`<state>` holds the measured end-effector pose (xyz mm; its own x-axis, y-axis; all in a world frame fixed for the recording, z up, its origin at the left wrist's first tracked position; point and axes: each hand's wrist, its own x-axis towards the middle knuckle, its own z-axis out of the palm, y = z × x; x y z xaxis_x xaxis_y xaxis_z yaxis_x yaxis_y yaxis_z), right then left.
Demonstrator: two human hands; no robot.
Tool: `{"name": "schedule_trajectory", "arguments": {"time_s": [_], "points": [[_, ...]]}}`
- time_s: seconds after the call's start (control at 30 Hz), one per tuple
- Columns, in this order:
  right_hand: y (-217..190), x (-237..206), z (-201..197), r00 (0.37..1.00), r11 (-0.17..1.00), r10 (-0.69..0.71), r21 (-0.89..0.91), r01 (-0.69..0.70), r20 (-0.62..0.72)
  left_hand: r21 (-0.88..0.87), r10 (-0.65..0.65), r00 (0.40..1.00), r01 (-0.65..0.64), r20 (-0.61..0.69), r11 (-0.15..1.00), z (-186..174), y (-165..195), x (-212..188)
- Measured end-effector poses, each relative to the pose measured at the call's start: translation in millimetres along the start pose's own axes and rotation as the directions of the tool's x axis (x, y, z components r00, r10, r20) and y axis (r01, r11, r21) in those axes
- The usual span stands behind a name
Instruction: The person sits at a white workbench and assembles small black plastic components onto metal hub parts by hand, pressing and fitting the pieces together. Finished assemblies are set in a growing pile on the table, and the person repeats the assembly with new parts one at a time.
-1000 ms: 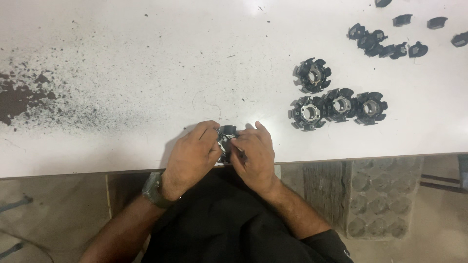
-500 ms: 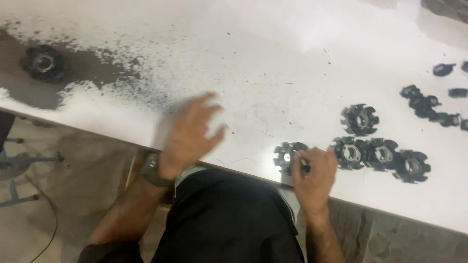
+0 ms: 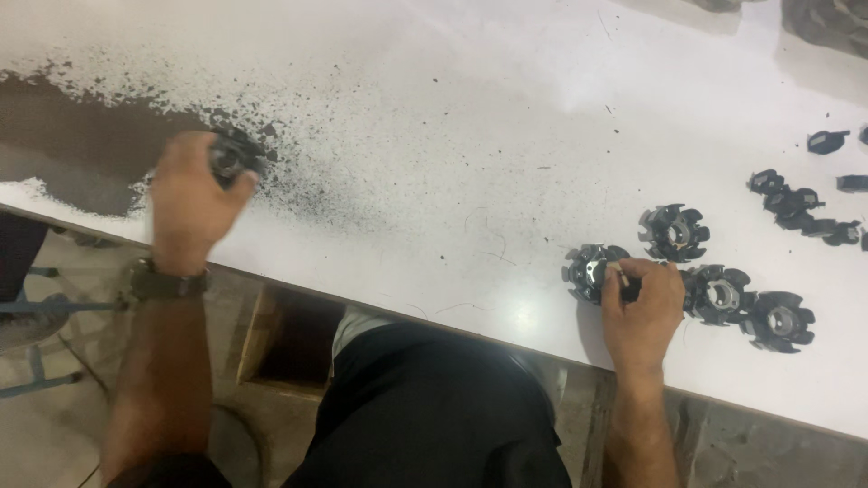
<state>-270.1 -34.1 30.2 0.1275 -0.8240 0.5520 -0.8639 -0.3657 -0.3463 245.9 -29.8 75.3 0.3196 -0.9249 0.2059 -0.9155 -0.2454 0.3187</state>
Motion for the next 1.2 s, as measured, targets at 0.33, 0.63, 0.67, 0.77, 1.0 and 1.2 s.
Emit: {"name": "schedule_trajectory", "arguments": {"time_s": [0.33,0.63,0.67,0.77,1.0,1.2], "points": [[8.0,9.0,0.4,1.0,1.0,-0.012,0.023,0.012,-0.012,-0.536,0.686,0.326,-0.442,0.651,0.719,40.3,159.1,-30.7],[-0.3,-15.0,-3.1,0.991,0.959,0.07,0.283,-0.036,-0.112,-0.603,0.816,0.56,-0.603,0.146,0.522,42.2,189.3,-48.2],[-6.2,-17.8,1.6,0.994,0.931,0.06,0.363,-0.022,-0.092,-0.582,0.787,0.611,-0.609,0.089,0.539,46.7,196.4,-61.6],[-34.9,-26.1,14.7,1.0,0.859,-0.005,0.512,0.017,-0.026,-0.498,0.679,0.734,-0.585,0.009,0.64,65.6,213.9,-88.7],[-70.4,-13.1,29.2,0.985,0.894,-0.105,0.447,0.033,0.138,-0.497,0.478,0.878,-0.424,-0.021,0.757,93.9,218.7,-105.5],[-75.5,-13.5,37.3,0.982,0.907,-0.123,0.419,0.052,0.144,-0.574,0.469,0.883,-0.386,-0.004,0.722,104.9,207.4,-108.5]]}}
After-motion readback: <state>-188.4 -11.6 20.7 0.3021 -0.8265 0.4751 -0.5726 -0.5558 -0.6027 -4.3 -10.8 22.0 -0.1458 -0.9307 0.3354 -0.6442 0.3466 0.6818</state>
